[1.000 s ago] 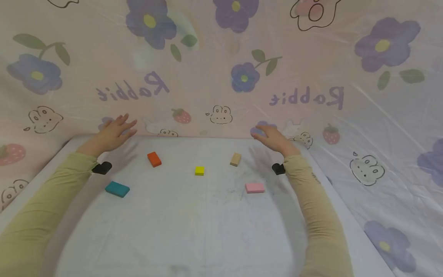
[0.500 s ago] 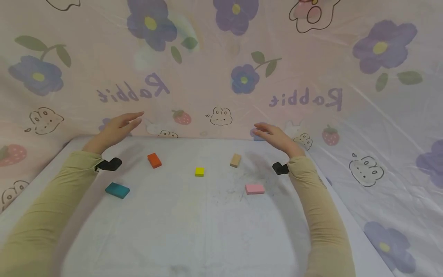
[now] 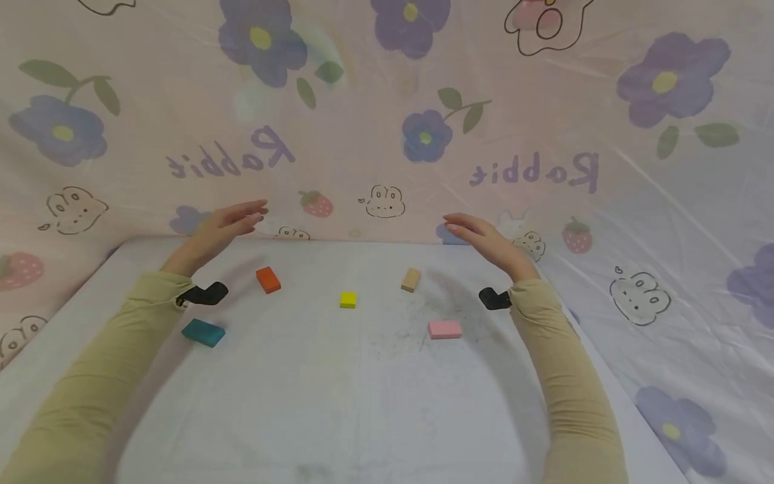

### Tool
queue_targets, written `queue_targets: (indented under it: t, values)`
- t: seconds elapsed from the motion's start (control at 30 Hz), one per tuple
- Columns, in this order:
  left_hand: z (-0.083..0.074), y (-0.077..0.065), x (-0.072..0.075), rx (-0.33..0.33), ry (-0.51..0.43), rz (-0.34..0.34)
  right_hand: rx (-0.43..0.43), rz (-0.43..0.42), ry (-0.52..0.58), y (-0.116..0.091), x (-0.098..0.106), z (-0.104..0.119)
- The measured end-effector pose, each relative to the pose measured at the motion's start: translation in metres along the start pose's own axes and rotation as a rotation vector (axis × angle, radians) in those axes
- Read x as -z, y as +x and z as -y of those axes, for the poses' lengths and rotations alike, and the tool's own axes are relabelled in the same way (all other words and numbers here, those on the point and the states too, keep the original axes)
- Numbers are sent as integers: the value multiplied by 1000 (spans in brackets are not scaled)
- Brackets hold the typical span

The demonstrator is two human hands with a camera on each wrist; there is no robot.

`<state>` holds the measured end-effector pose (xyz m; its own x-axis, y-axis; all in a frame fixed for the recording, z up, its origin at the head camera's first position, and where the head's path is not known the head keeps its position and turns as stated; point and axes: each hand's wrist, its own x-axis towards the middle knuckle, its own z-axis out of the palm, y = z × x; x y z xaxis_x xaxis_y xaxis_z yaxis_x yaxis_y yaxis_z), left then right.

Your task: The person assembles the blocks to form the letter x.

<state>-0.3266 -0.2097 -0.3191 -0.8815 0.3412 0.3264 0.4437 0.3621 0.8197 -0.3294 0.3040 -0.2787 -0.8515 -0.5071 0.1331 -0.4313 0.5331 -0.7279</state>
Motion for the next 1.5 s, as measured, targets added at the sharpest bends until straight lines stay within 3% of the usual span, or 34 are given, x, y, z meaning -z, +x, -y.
queue_targets:
  t: [0.33,0.53,0.77,0.93,1.2,1.5]
  values:
    - [0,3,-26,-20,-114,82,24,14,77,-16,2,-4]
    - [-14,2,-38,-1,-152,114,5,41,93,-25,2,-13]
    - [-1,6,-52,23,-156,161,-44,59,68,-36,-5,-18]
    - [-1,9,-64,27,-163,207,-20,84,50,-42,-12,-23]
    - [2,11,-80,13,-127,235,-3,157,122,-47,-22,-33]
    - [11,9,-99,18,-214,277,-37,183,149,-54,-34,-41]
